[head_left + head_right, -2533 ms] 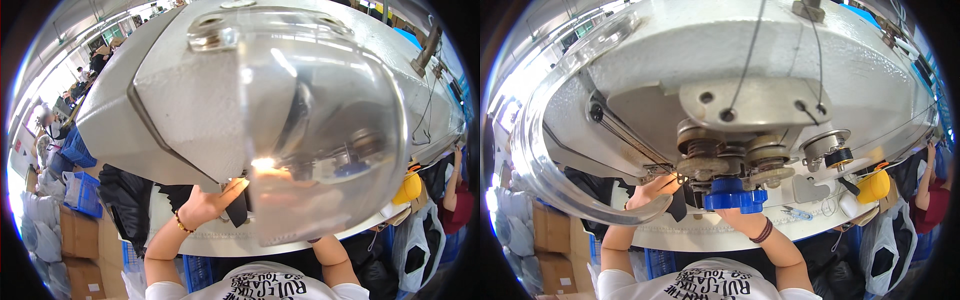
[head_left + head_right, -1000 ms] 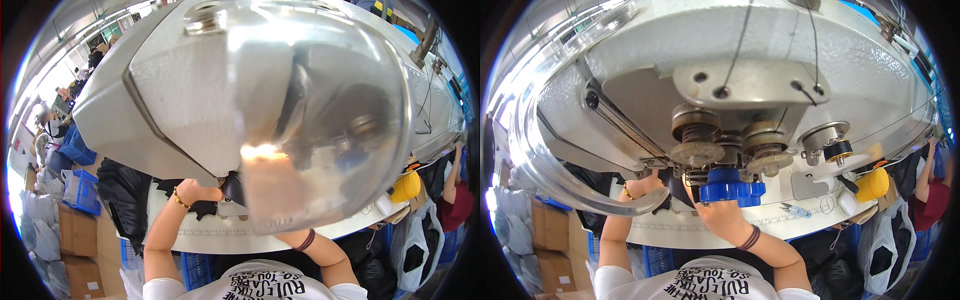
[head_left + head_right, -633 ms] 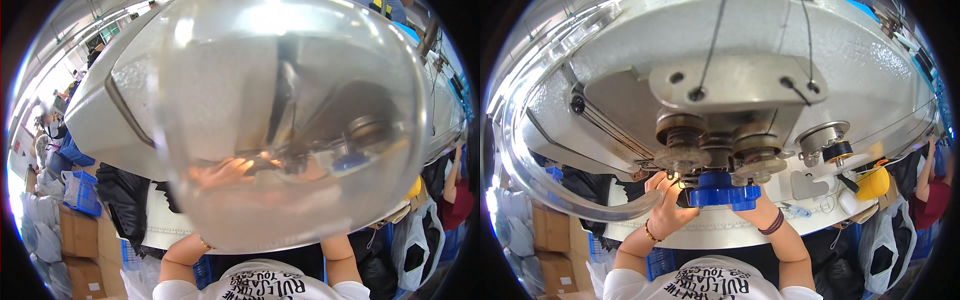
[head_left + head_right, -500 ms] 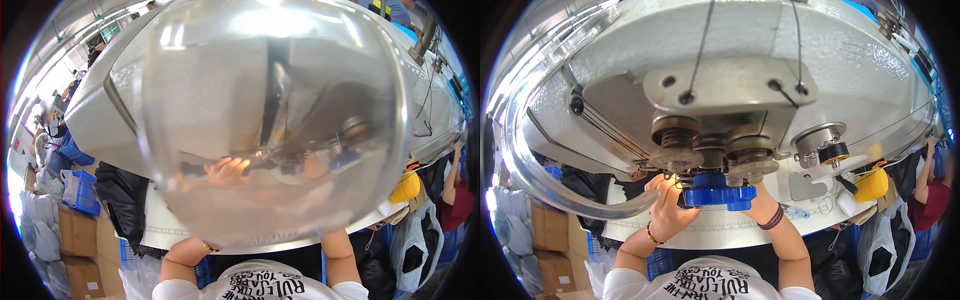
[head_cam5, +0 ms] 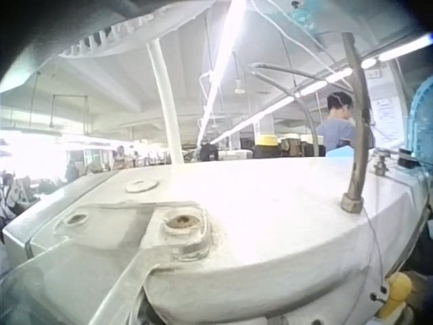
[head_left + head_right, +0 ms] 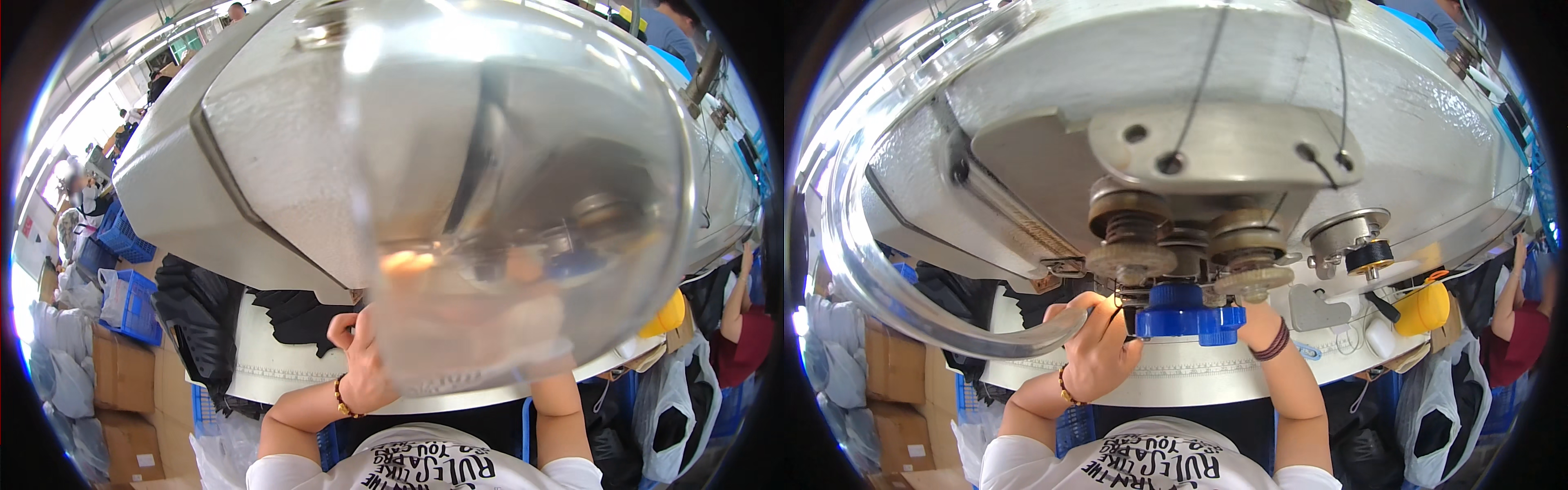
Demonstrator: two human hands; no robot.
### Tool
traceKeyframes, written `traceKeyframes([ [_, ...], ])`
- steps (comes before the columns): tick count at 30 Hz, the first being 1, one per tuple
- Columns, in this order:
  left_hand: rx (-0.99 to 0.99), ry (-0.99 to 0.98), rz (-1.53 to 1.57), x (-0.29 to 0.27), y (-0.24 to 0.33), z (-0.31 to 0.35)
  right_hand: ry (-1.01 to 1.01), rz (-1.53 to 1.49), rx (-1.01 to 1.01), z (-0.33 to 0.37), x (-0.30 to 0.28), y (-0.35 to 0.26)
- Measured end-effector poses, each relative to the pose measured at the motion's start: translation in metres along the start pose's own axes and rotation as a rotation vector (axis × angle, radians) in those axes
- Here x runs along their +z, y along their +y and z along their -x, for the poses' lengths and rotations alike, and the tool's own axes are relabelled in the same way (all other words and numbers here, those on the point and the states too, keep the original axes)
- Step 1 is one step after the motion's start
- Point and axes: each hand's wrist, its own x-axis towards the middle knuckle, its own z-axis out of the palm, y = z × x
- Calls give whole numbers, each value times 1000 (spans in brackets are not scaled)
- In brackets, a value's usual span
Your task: Stitching black fabric components of a shoe together using an industrial sewing machine.
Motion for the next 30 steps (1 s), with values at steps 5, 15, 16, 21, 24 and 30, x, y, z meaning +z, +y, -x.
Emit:
traceKeyframes([
  [5,-249,-3,259,-6,-20,-11,-47,92,14,-4,5,5],
  [15,104,76,71,-3,-6,-11,-14,-119,96,17,31,7],
  [16,114,74,62,1,-7,-10,-12,-119,95,18,32,7],
  [21,63,-27,2,0,0,-13,77,-114,75,13,33,9],
  [24,-36,98,17,11,14,-14,151,-20,87,12,37,29],
  [30,-31,81,-182,12,35,-27,216,93,135,9,43,44],
])
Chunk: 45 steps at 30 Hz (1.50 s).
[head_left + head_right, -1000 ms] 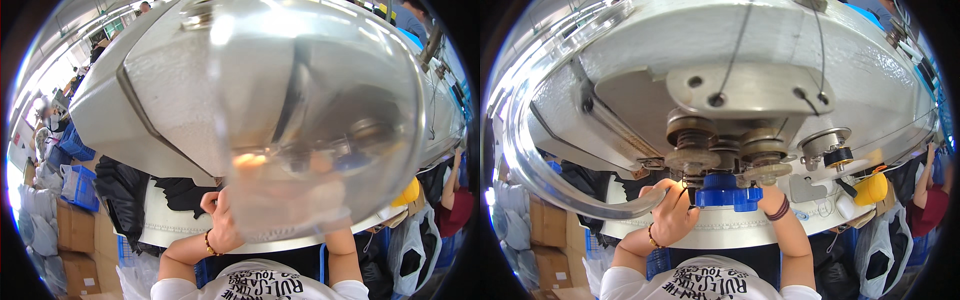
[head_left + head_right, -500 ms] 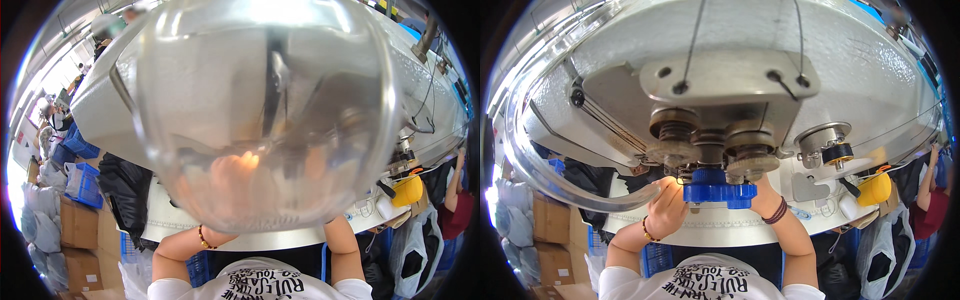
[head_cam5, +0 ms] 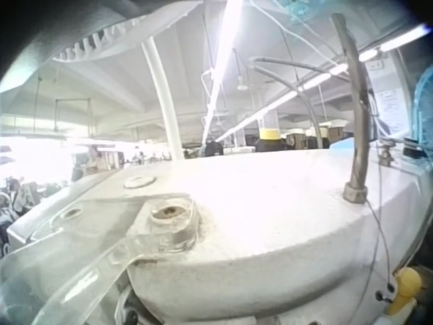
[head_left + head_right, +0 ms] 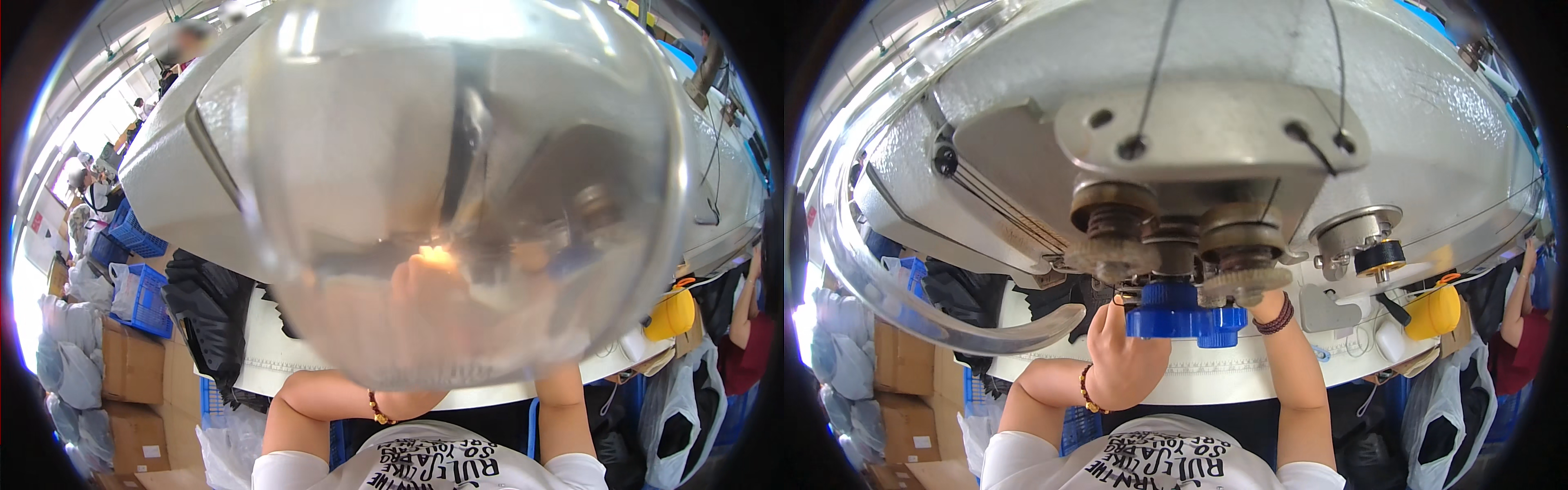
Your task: Stitching black fabric components of a shoe together using an industrial sewing machine.
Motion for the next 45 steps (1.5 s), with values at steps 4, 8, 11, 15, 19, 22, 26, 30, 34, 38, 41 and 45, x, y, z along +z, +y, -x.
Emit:
traceKeyframes([
  [4,-17,-61,-22,-4,-2,3,-101,-51,62,1,1,-6],
  [8,-21,-49,164,-13,-14,-2,-205,-72,133,5,-9,-14],
  [11,-97,10,310,-10,-16,0,-281,-99,178,5,-14,-20],
  [15,10,-96,119,-6,-29,10,-385,-135,242,4,-20,-30],
  [19,68,-49,102,-8,-39,8,-231,-166,51,-6,-17,-39],
  [22,72,-39,84,-7,-41,10,-44,-185,-121,-1,-14,-41],
  [26,68,-69,81,-9,-42,8,-140,-275,60,21,-4,-38],
  [30,68,-81,48,-11,-41,8,-94,-84,-110,18,-9,-47],
  [34,94,-29,164,-2,-39,12,-46,24,-175,12,-16,-69],
  [38,130,65,209,4,-36,14,37,-41,-157,6,-15,-86],
  [41,135,29,217,3,-38,14,71,186,-308,14,-10,-86],
  [45,180,-6,221,-3,-42,8,-42,-250,102,21,-5,-98],
])
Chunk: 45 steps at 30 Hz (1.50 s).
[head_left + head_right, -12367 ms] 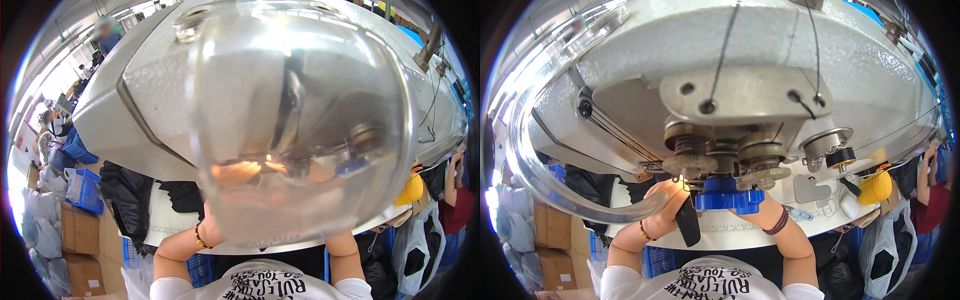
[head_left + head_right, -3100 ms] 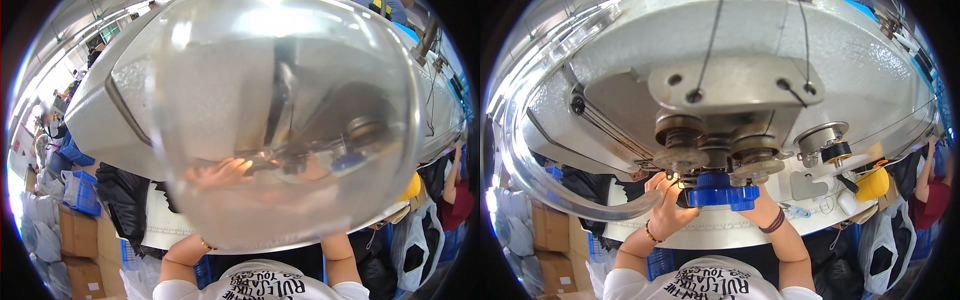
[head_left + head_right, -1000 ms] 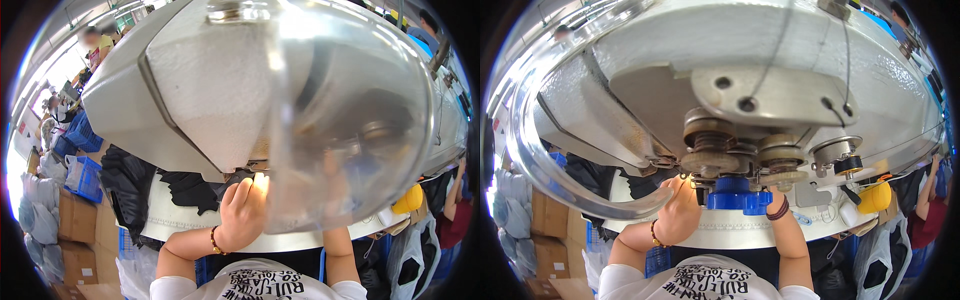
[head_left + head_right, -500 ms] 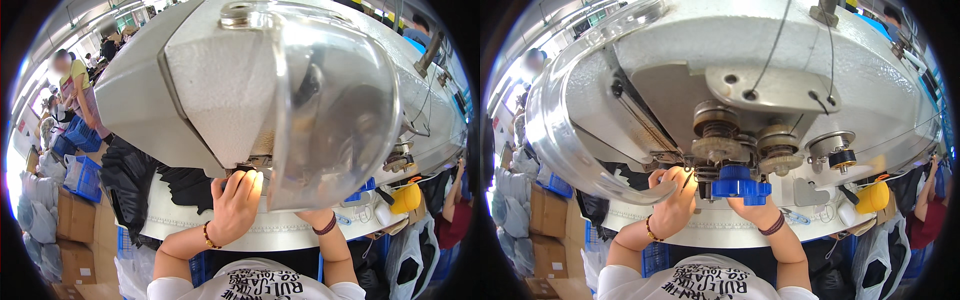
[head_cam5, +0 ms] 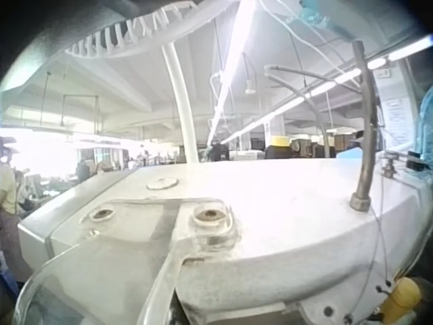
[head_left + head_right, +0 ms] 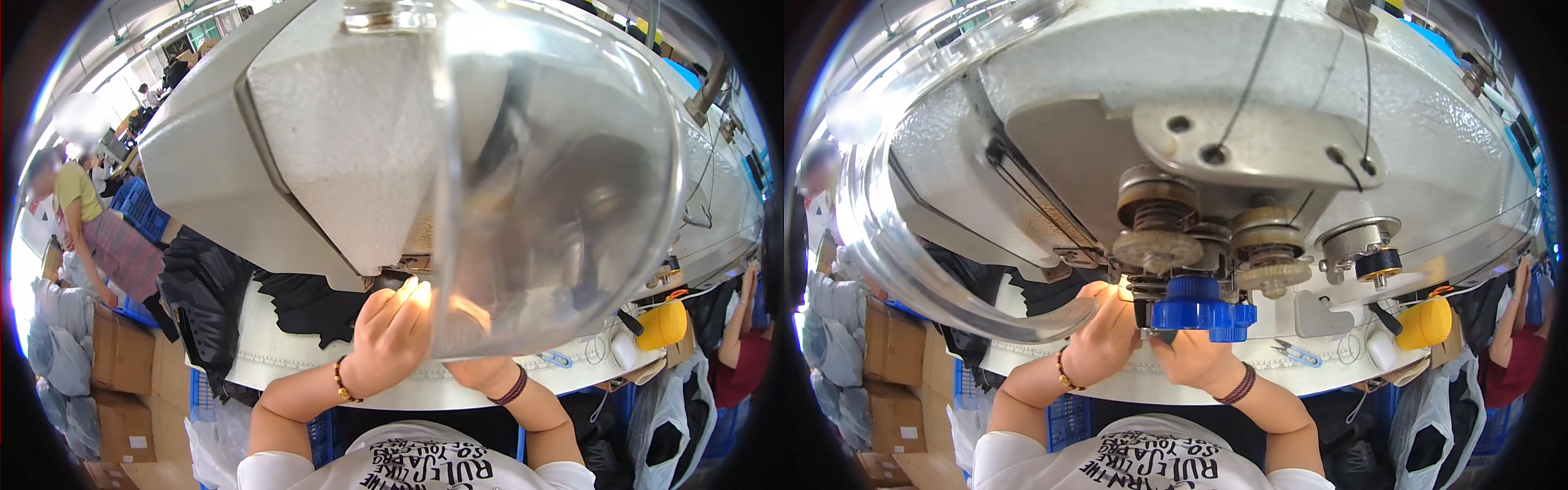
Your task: Stitching black fabric components of a shoe together using an industrial sewing machine.
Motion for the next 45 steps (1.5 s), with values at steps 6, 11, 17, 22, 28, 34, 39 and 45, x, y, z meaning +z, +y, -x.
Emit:
traceKeyframes([
  [6,27,-53,49,-4,-9,1,-127,167,-113,-11,-10,-4],
  [11,13,1,62,-2,-11,2,-182,-301,245,-14,-35,53],
  [17,-4,-40,101,-5,-21,1,-333,-295,159,-20,-46,39],
  [22,6,-87,169,-9,-31,0,-378,-420,204,-7,-34,50],
  [28,36,-95,208,-20,-29,1,-210,-440,340,5,-6,37],
  [34,112,-41,197,-19,-32,5,-32,-823,634,19,17,33],
  [39,154,-79,127,-19,-35,3,24,-497,294,13,13,29],
  [45,184,-105,50,-20,-36,4,-340,-875,516,28,-2,39],
])
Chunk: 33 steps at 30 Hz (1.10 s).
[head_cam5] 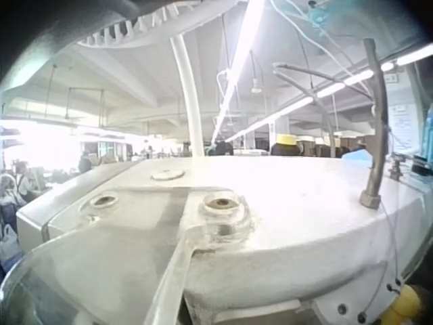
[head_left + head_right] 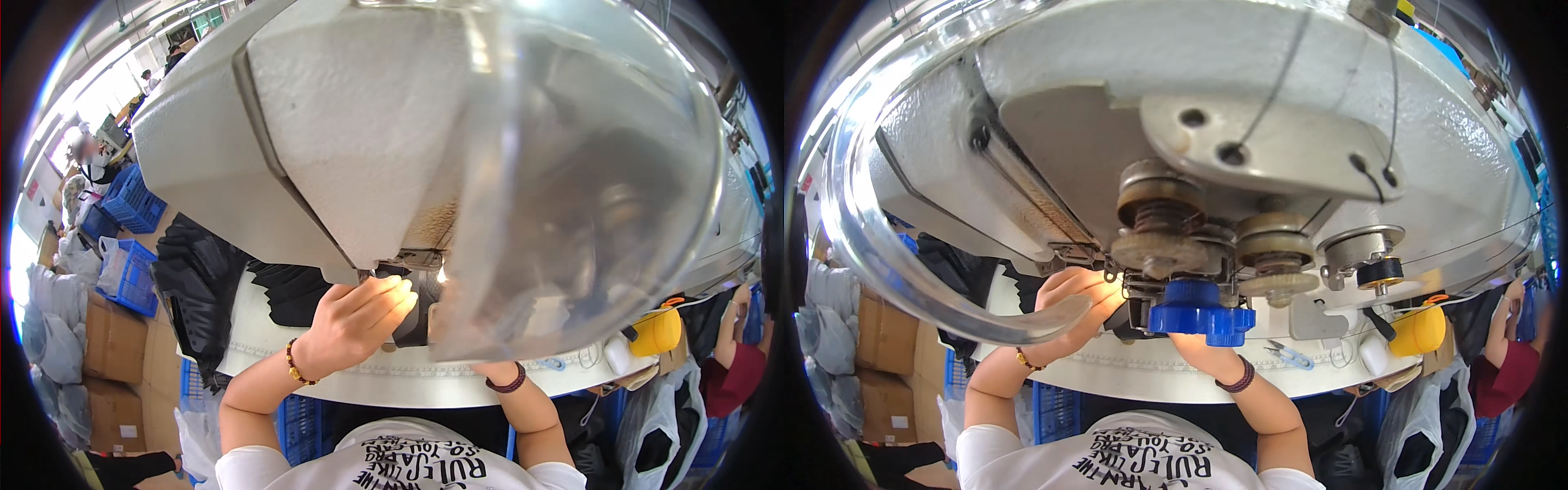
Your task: Stitching black fabric components of a shoe together using an industrial sewing machine.
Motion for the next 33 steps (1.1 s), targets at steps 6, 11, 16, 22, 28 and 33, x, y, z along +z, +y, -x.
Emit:
traceKeyframes([
  [6,-254,171,248,11,0,13,295,32,-245,-2,13,-42],
  [11,-210,207,459,15,-8,24,289,175,-327,1,14,-26],
  [16,121,80,242,3,-14,19,333,77,-212,4,15,-18],
  [22,216,70,144,2,-12,20,329,169,-190,4,20,-28],
  [28,222,105,130,7,-11,19,315,134,-110,5,23,-39],
  [33,271,105,82,0,-13,16,308,158,-126,3,21,-40],
])
